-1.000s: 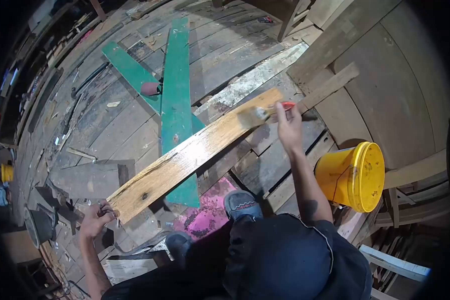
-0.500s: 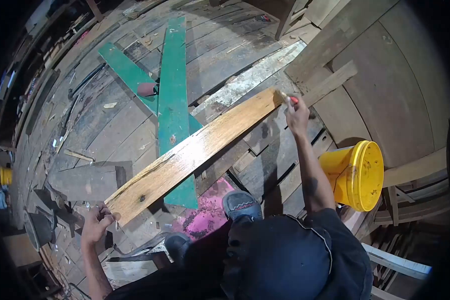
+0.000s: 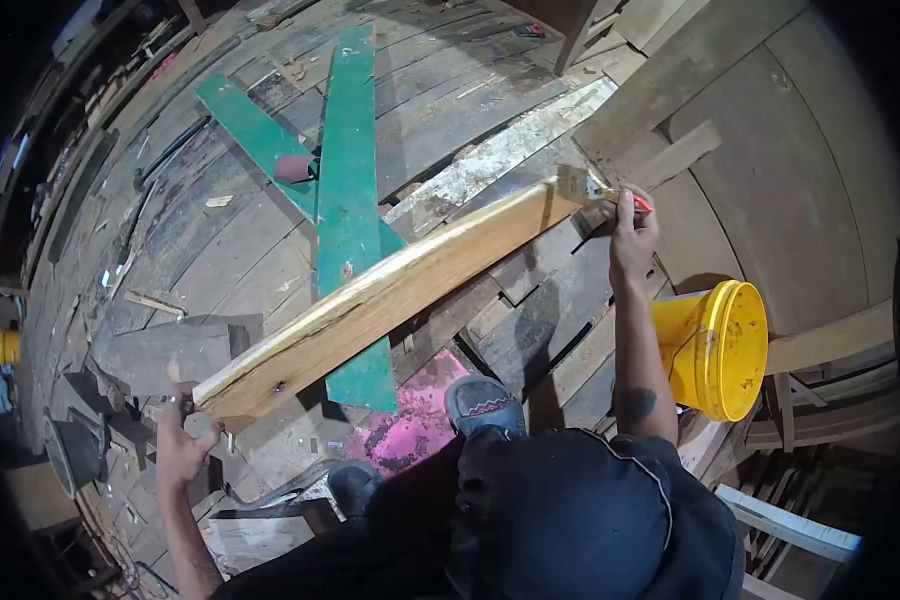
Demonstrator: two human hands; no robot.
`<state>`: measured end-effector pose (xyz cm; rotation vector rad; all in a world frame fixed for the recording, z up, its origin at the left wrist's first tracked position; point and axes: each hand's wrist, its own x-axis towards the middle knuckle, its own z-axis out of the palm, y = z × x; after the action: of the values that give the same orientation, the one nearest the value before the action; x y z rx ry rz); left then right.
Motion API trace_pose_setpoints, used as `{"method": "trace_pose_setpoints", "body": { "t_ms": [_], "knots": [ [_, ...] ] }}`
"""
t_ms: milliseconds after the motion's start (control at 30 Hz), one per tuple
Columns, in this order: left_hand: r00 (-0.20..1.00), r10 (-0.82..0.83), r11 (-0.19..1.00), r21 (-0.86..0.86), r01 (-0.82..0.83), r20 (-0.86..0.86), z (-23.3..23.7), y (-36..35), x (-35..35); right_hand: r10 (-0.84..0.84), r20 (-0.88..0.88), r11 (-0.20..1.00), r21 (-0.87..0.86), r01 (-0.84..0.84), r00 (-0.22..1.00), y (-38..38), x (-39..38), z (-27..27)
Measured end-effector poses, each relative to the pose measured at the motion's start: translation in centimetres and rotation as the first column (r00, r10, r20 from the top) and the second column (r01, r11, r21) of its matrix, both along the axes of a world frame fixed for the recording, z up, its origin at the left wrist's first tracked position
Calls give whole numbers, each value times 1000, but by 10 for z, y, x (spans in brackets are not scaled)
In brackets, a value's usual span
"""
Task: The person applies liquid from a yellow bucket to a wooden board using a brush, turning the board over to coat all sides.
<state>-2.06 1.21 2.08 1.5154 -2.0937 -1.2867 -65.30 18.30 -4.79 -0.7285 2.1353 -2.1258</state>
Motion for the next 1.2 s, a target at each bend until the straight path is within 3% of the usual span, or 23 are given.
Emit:
{"method": "trace_pose_setpoints", "body": {
  "t_ms": [33, 100, 167, 267, 300, 367, 400, 433, 500, 600, 633, 700, 733, 767, 833, 900, 933, 1033, 1100, 1133, 1200],
  "knots": [
    [999, -38, 998, -43, 40, 30, 4, 0, -1, 7, -2, 1000, -2, -7, 1000, -3, 2, 5],
    [997, -45, 993, -103, 50, 56, 3, 4, 0, -5, -193, 989, 147, 34, 981, -2, 9, 18],
    [979, -58, 976, -195, 96, 196, 10, 9, -5, 14, -209, 983, 183, 25, 978, -3, 17, 31],
    [977, -69, 962, -247, 119, 202, 9, 13, -7, 47, -515, 954, 277, 114, 856, -7, 24, 47],
    [976, -82, 957, -259, 133, 200, 8, 14, -6, 45, -514, 954, 278, 117, 856, -7, 21, 45],
    [982, -77, 963, -241, 118, 174, 8, 13, -6, 220, -581, 889, 451, 85, 784, -9, 11, 41],
    [980, -93, 968, -214, 130, 175, 10, 12, -6, 297, -577, 857, 513, 54, 761, -11, 15, 42],
    [978, -109, 972, -187, 142, 175, 10, 11, -7, 442, -470, 806, 582, -107, 764, -10, 24, 51],
    [982, -114, 974, -178, 141, 151, 8, 10, -4, 629, -399, 665, 721, -196, 667, -11, 46, 54],
    [986, -117, 981, -142, 133, 116, 9, 10, -7, 740, -382, 615, 717, -328, 554, -6, 86, 76],
    [988, -115, 985, -118, 127, 105, 10, 10, -9, 739, -377, 613, 719, -327, 558, -3, 83, 74],
    [988, -121, 983, -125, 133, 96, 3, 8, -3, 750, -222, 629, 528, -570, 623, 4, 73, 72],
    [989, -119, 982, -136, 130, 84, 1, 7, -1, 701, -86, 637, 522, -568, 707, 10, 67, 75],
    [989, -120, 982, -136, 131, 83, 1, 7, -2, 647, -41, 707, 406, -579, 761, 11, 53, 62],
    [993, -98, 986, -128, 106, 60, 5, 9, -5, 551, -123, 777, 434, -455, 825, 11, 13, 38],
    [993, -98, 986, -130, 105, 59, 5, 8, -3, 539, -289, 762, 569, -311, 791, 14, -35, 20],
    [993, -99, 985, -133, 106, 58, 4, 9, -2, 543, -459, 775, 598, -207, 703, 10, -35, 31],
    [995, -79, 987, -134, 87, 64, 4, 10, -3, 557, -513, 698, 715, -35, 653, -2, -48, 34],
    [989, -107, 984, -134, 120, 99, 5, 8, -1, 655, -489, 661, 740, -123, 576, -4, -32, 38],
    [981, -139, 979, -130, 156, 135, 6, 7, -1, 637, -496, 720, 657, -225, 589, -11, -2, 46],
    [984, -125, 984, -113, 140, 130, 8, 8, -4, 691, -321, 613, 736, -289, 648, -9, 33, 56]
  ]
}}
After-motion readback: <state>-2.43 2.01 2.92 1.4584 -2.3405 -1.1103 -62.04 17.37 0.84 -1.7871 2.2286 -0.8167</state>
